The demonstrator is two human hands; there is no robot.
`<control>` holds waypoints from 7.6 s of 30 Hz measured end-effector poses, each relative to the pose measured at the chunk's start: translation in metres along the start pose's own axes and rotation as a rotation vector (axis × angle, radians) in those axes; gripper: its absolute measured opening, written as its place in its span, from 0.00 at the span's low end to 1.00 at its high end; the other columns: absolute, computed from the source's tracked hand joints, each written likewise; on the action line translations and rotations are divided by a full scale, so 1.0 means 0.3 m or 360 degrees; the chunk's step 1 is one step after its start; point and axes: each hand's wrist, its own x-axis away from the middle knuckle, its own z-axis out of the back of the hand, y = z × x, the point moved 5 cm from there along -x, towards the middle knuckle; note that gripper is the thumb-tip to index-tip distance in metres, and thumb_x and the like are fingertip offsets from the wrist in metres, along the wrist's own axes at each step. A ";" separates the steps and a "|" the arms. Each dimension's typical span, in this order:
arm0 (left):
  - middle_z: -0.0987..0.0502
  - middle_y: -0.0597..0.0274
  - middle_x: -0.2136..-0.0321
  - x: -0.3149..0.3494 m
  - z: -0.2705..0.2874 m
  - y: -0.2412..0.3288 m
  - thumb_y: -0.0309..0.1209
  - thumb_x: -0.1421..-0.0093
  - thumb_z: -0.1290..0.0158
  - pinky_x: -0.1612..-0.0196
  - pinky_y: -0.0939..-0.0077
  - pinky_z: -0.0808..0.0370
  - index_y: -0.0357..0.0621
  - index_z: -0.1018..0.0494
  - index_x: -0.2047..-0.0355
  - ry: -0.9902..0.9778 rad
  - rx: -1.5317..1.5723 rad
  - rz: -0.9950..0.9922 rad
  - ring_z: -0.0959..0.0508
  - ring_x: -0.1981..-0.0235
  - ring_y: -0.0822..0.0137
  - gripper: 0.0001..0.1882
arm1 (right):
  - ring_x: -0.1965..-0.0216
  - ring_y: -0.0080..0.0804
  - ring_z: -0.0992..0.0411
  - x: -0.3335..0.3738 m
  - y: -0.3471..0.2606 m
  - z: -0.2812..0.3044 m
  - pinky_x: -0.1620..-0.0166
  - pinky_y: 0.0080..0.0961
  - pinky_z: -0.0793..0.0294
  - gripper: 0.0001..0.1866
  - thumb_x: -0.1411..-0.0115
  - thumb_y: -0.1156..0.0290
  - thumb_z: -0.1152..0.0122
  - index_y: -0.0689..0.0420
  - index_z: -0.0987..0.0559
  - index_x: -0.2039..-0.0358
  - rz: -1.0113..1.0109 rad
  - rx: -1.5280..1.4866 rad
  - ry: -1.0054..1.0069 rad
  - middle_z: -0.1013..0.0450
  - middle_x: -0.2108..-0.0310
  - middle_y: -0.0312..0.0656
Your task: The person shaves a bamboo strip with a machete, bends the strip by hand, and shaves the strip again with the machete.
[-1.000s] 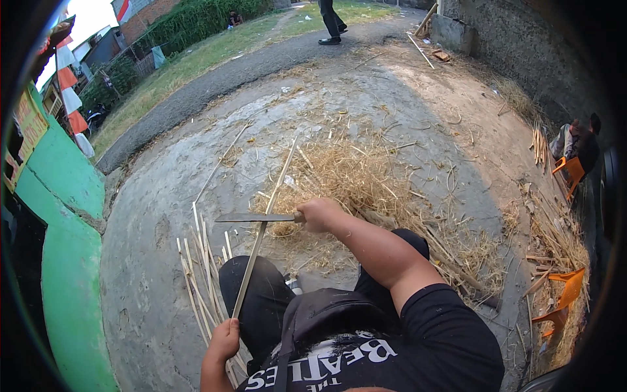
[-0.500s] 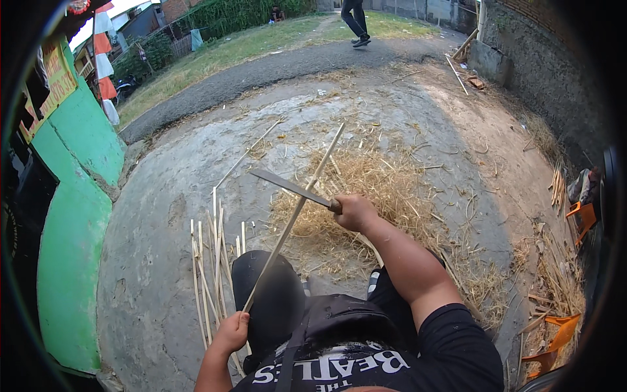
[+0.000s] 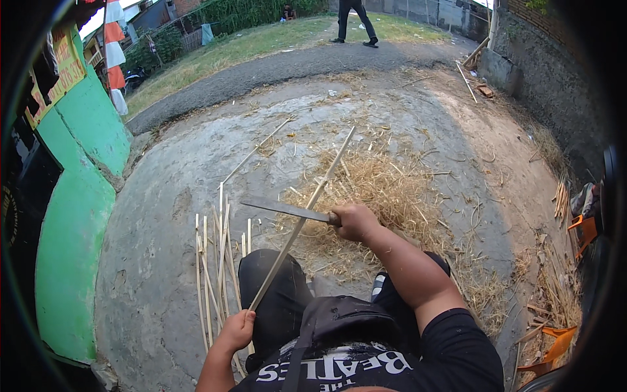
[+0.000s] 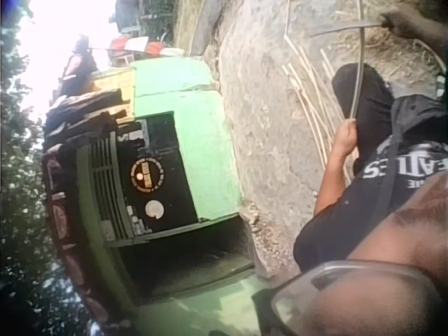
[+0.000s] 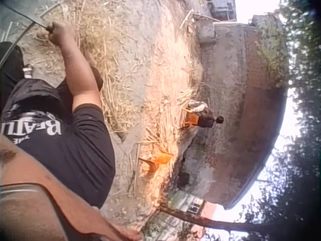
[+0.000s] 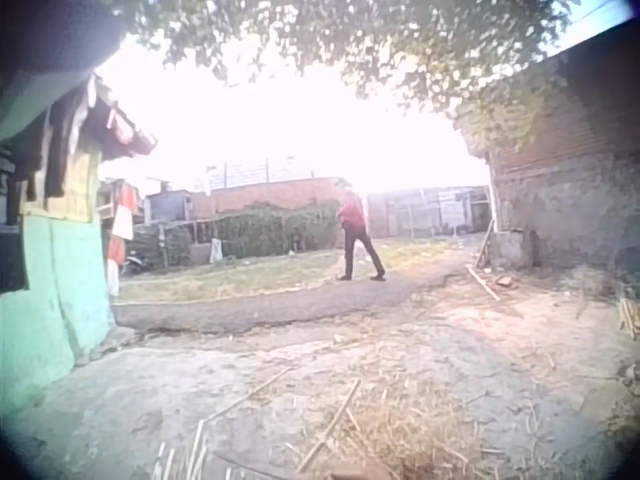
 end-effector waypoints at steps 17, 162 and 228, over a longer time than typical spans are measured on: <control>0.30 0.41 0.80 -0.009 -0.011 0.008 0.47 0.25 0.57 0.72 0.56 0.33 0.35 0.32 0.71 0.0032 0.0010 0.0005 0.29 0.78 0.41 0.26 | 0.67 0.47 0.20 0.010 -0.130 0.043 0.65 0.44 0.21 0.08 0.47 0.61 0.33 0.48 0.22 0.70 0.0353 0.0232 -0.0199 0.21 0.74 0.41; 0.36 0.75 0.81 0.121 -0.073 -0.110 0.51 0.24 0.60 0.77 0.80 0.38 0.46 0.34 0.72 -0.0460 0.0779 0.0402 0.38 0.81 0.79 0.25 | 0.63 0.46 0.20 -0.023 0.141 0.029 0.59 0.43 0.20 0.08 0.42 0.64 0.38 0.44 0.18 0.61 -0.0396 0.0020 -0.0114 0.20 0.68 0.43; 0.27 0.60 0.78 0.107 -0.031 -0.085 0.50 0.24 0.58 0.70 0.62 0.29 0.38 0.30 0.72 -0.0242 0.0427 0.0160 0.26 0.76 0.59 0.28 | 0.76 0.20 0.31 0.002 -0.028 -0.006 0.72 0.25 0.30 0.13 0.44 0.66 0.26 0.55 0.23 0.66 -0.0441 -0.1641 -0.0399 0.27 0.74 0.32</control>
